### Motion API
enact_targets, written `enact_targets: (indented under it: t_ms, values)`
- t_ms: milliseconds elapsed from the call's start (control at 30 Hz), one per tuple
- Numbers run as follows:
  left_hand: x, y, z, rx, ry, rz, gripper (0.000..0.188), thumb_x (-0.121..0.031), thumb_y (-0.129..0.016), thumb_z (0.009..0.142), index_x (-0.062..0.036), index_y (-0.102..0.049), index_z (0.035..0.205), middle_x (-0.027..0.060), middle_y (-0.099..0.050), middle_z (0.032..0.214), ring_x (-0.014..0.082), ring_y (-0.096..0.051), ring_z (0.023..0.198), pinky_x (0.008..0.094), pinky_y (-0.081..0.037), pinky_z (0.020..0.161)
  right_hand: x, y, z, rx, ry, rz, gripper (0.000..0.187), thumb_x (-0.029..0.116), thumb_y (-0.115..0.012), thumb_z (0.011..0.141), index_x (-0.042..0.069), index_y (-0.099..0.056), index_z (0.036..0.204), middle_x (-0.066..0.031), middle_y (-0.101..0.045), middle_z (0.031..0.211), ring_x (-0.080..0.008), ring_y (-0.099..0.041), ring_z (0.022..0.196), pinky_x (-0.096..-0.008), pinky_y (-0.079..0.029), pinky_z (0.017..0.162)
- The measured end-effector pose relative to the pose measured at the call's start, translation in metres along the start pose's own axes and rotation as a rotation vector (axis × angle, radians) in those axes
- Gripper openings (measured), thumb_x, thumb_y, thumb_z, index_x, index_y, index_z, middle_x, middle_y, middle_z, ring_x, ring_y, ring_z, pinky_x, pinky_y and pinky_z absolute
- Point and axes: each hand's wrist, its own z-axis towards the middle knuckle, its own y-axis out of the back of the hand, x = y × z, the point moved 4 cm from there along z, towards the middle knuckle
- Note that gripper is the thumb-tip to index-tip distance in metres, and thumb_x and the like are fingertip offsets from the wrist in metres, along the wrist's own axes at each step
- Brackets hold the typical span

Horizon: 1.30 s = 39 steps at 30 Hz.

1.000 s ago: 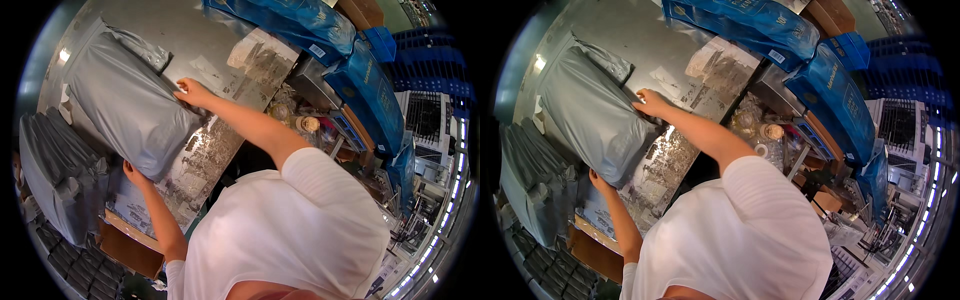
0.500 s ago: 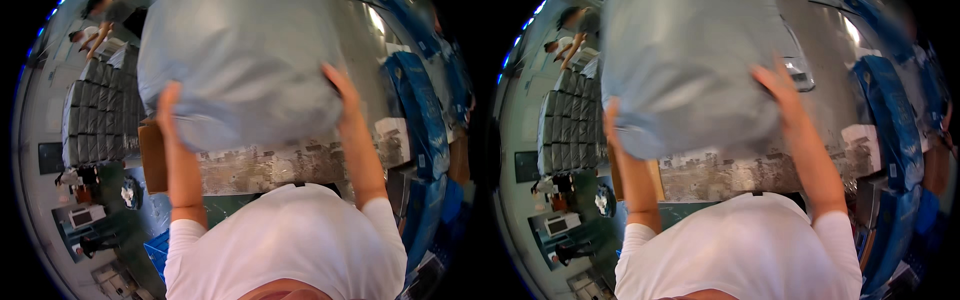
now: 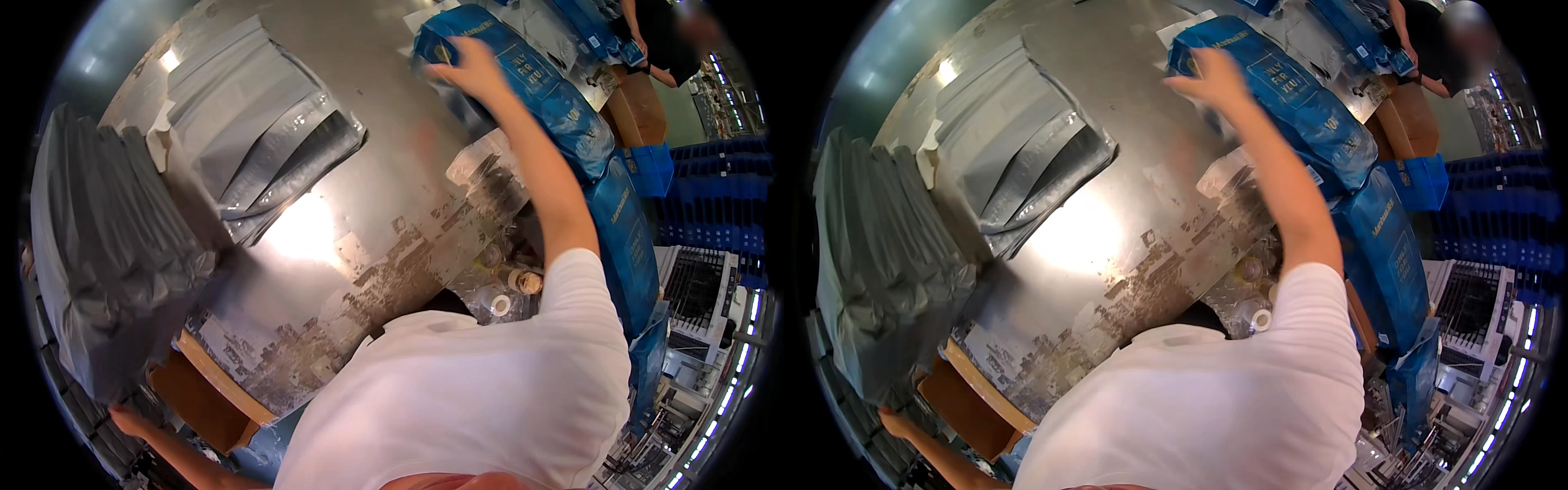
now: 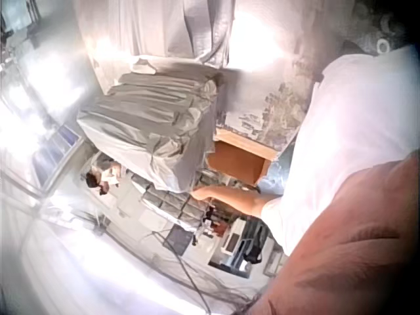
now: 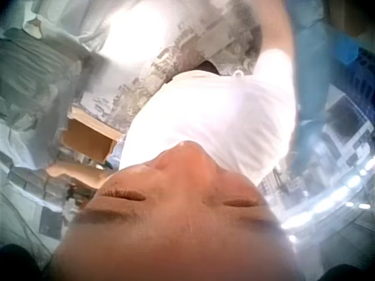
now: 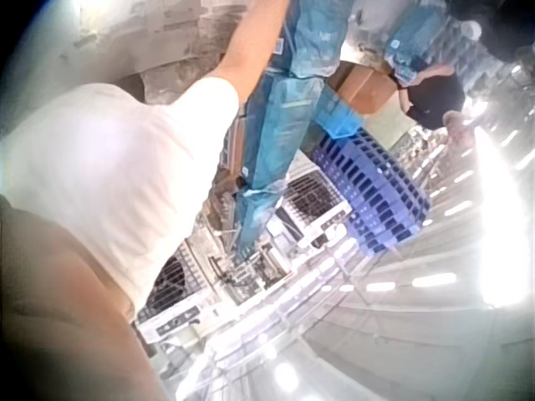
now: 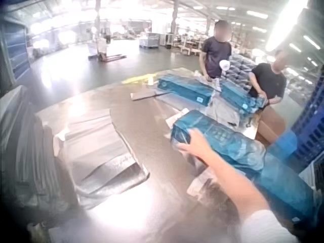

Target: The person repeatedly places blue product packages into gray shipping mailers on a metal table, seals each mailer, and stacks the finished packages. The person handles the packages and mailers by hand throughout the process.

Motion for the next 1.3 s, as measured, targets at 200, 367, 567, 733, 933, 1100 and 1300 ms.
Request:
enact_targets:
  t_ms: [200, 367, 567, 733, 933, 1100, 1300]
  values:
    - [-0.240, 0.095, -0.240, 0.658, -0.299, -0.465, 0.009, -0.010, -0.059, 0.072, -0.0042, -0.059, 0.078, 0.0138, -0.059, 0.079, 0.0309, -0.056, 0.076, 0.0387, -0.045, 0.067, -0.344, 0.230, -0.108, -0.289, -1.037, -0.235, 0.106, 0.061, -0.070, 0.056, -0.007, -0.032, 0.128, -0.0260, -0.045, 0.120, -0.0341, -0.044, 0.113, -0.0415, -0.037, 0.094]
    - [-0.529, 0.170, -0.047, 0.256, -0.759, -0.905, 0.045, -0.013, -0.055, 0.075, -0.0012, -0.046, 0.117, 0.0212, -0.040, 0.123, 0.0375, -0.041, 0.109, 0.0444, -0.033, 0.091, -0.277, 0.140, -0.062, 0.006, -0.779, -0.321, 0.079, 0.046, -0.070, 0.066, -0.006, -0.045, 0.119, -0.0204, -0.051, 0.116, -0.0289, -0.054, 0.101, -0.0332, -0.042, 0.087]
    - [-0.737, 0.096, 0.134, 0.375, -0.446, -0.747, 0.054, -0.031, -0.050, 0.084, -0.0135, -0.033, 0.132, 0.0134, -0.027, 0.138, 0.0348, -0.023, 0.127, 0.0522, -0.018, 0.099, -0.161, 0.068, 0.016, 0.270, -0.332, 0.325, 0.062, 0.036, -0.063, 0.078, 0.006, -0.040, 0.127, -0.0154, -0.052, 0.117, -0.0181, -0.049, 0.107, -0.0291, -0.040, 0.087]
    - [-0.755, 0.087, 0.036, 0.607, -0.986, -0.752, 0.054, -0.031, -0.054, 0.080, -0.0179, -0.038, 0.130, 0.0102, -0.028, 0.139, 0.0344, -0.020, 0.129, 0.0548, -0.020, 0.098, -0.222, 0.216, -0.013, 0.172, -0.257, -0.035, 0.060, 0.034, -0.061, 0.079, 0.004, -0.040, 0.127, -0.0155, -0.043, 0.127, -0.0238, -0.040, 0.119, -0.0346, -0.035, 0.095]
    - [-0.696, 0.167, -0.034, 0.378, -1.041, -1.100, 0.043, -0.007, -0.062, 0.069, -0.0017, -0.051, 0.109, 0.0203, -0.046, 0.119, 0.0368, -0.046, 0.107, 0.0472, -0.036, 0.090, -0.310, 0.269, -0.159, 0.348, -0.861, -0.063, 0.071, 0.042, -0.070, 0.070, -0.006, -0.045, 0.116, -0.0170, -0.055, 0.106, -0.0244, -0.052, 0.099, -0.0327, -0.040, 0.087]
    - [-0.807, 0.239, -0.180, 1.825, -0.703, -1.690, 0.063, -0.023, -0.065, 0.077, -0.0006, -0.035, 0.127, 0.0163, -0.045, 0.119, 0.0225, -0.051, 0.100, 0.0329, -0.044, 0.083, -0.230, 0.193, -0.104, 0.391, -0.520, -0.427, 0.067, 0.052, -0.068, 0.064, -0.001, -0.056, 0.103, -0.0150, -0.062, 0.085, -0.0255, -0.061, 0.078, -0.0333, -0.046, 0.070]
    - [-0.840, 0.349, -0.221, 2.347, 0.256, -2.038, 0.063, -0.014, -0.065, 0.078, -0.0016, -0.030, 0.129, 0.0063, -0.043, 0.123, 0.0181, -0.041, 0.112, 0.0321, -0.034, 0.095, -0.082, 0.100, -0.085, 0.547, -0.210, -0.541, 0.065, 0.059, -0.066, 0.060, 0.003, -0.059, 0.092, -0.0114, -0.056, 0.060, -0.0291, -0.058, 0.062, -0.0371, -0.044, 0.057]
